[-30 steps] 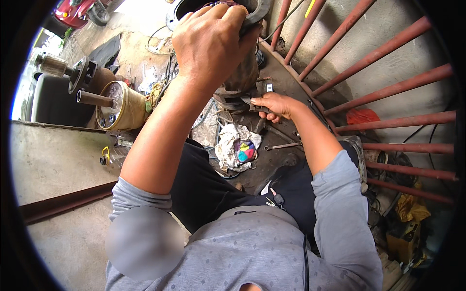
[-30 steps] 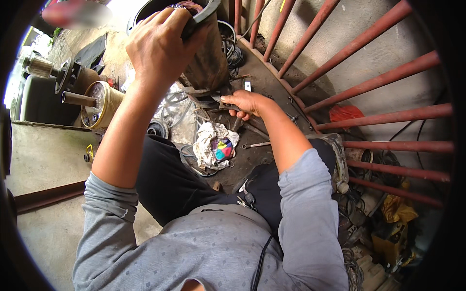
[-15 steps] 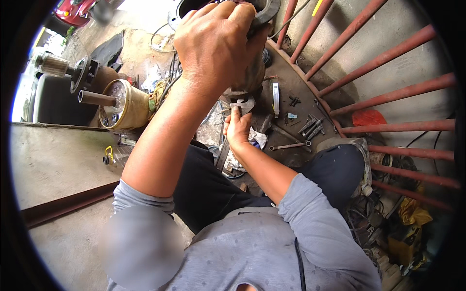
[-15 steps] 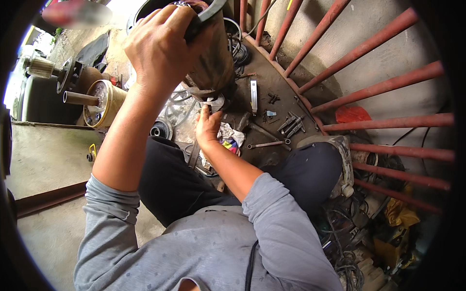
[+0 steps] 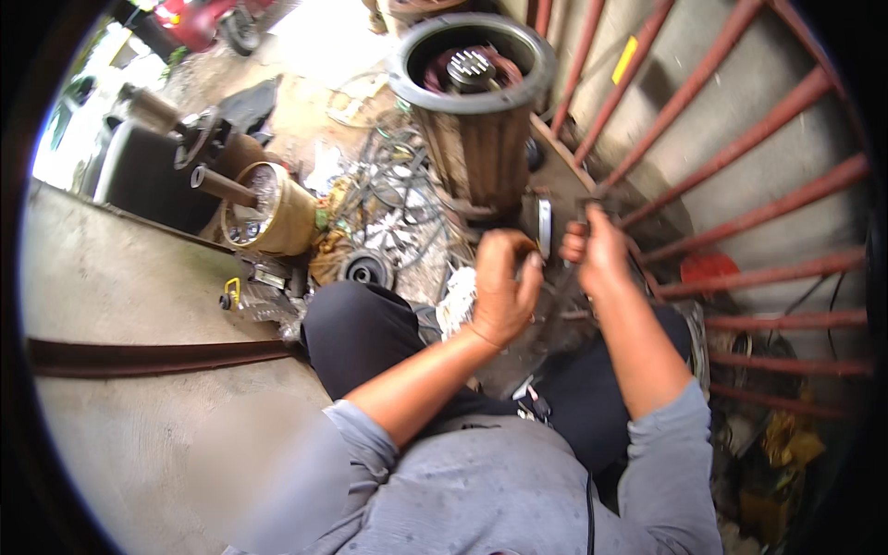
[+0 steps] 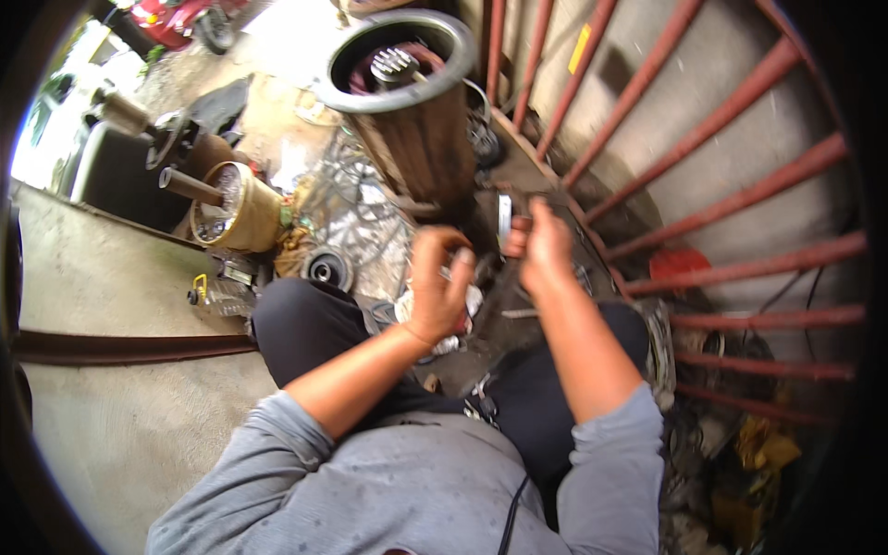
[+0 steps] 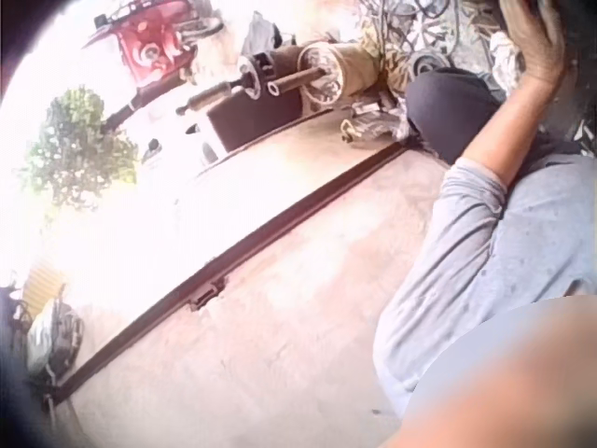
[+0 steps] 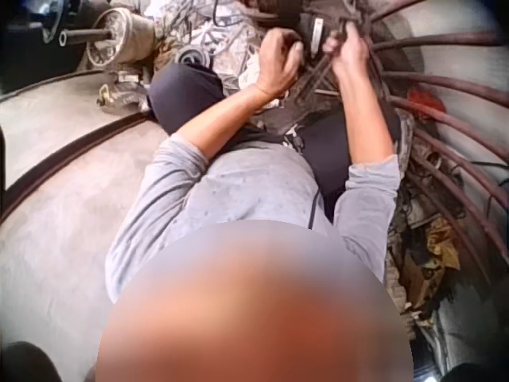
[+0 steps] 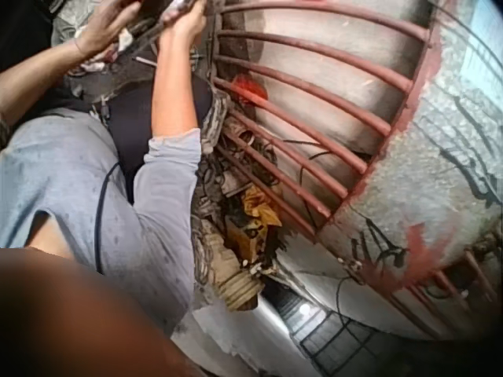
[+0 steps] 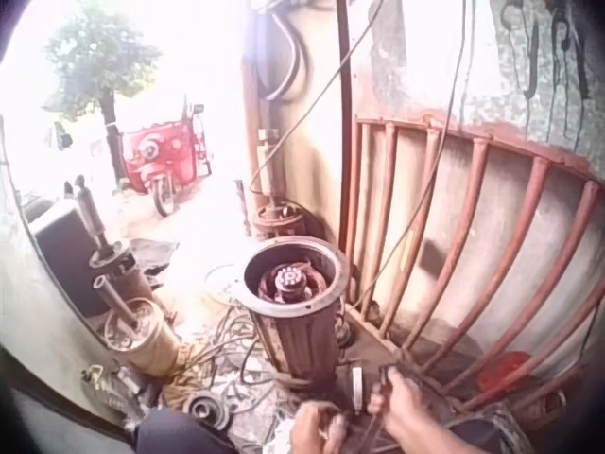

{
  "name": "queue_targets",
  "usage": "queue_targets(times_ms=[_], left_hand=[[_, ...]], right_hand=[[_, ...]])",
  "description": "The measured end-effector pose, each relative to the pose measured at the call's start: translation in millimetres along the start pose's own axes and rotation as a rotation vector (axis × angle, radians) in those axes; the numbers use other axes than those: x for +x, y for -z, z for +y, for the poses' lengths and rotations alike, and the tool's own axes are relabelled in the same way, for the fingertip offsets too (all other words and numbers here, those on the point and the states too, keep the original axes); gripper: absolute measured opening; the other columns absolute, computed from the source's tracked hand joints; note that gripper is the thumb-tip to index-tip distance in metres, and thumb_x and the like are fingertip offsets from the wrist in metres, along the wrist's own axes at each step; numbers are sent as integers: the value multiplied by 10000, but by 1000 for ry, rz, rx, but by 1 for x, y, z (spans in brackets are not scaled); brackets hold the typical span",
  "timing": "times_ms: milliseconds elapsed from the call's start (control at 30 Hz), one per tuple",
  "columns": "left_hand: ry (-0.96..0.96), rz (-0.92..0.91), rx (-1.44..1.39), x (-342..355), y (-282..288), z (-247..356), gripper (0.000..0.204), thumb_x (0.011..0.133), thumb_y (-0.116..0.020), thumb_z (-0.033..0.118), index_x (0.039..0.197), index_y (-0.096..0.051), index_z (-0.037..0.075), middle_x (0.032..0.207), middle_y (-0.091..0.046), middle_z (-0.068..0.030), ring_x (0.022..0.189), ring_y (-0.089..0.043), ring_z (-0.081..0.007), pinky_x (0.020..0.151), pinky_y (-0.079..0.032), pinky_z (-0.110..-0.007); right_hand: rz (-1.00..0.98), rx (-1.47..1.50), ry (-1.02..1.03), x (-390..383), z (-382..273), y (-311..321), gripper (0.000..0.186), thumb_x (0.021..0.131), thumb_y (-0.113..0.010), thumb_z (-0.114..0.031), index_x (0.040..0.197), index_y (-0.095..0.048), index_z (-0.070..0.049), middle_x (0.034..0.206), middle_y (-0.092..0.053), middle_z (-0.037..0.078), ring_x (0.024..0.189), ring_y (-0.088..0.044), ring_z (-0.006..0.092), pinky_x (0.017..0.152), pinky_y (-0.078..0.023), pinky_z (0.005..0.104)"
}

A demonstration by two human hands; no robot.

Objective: The person sits on the floor and uses a wrench to loosen and remove bolts from a cylindrical motor housing. They repeatedly reposition the motor, tighten and loosen fasteners, and inspect the interior components while working in a cluttered workshop.

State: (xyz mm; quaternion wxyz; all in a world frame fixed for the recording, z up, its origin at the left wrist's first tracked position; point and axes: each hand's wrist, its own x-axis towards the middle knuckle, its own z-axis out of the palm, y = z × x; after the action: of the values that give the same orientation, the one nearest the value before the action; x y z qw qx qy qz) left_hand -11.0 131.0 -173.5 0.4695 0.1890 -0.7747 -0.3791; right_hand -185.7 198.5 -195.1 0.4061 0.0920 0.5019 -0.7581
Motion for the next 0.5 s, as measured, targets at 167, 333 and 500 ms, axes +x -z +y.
queue_targets(times_ms=[167,333,500], left_hand=[[1355,-12,-953,-22,-44,-110,310,1097,-424,327,1144,-602,77,970,-699,-76,925,-725,-234,658,-487,-316],[1211,108,-1397,-11,-44,-167,335,1072,-475,331,1222,-594,55,1053,-699,-95,1096,-690,-313,680,-496,-342],[1075,-71,-1572,-15,-40,-175,326,1067,-486,327,1199,-612,57,1024,-696,-67,1140,-676,-315,694,-497,-323]], right_hand=[[-45,-145,146,-5,-78,25,229,1045,-567,-320,1095,-469,-119,778,-539,67,536,-450,140,454,-362,298],[213,-148,-23,-4,-70,65,259,1050,-564,-362,989,-529,-113,763,-541,44,546,-478,147,445,-368,304],[192,-54,128,9,-73,82,236,1050,-566,-345,1041,-511,-115,778,-544,41,545,-464,132,453,-368,304]])
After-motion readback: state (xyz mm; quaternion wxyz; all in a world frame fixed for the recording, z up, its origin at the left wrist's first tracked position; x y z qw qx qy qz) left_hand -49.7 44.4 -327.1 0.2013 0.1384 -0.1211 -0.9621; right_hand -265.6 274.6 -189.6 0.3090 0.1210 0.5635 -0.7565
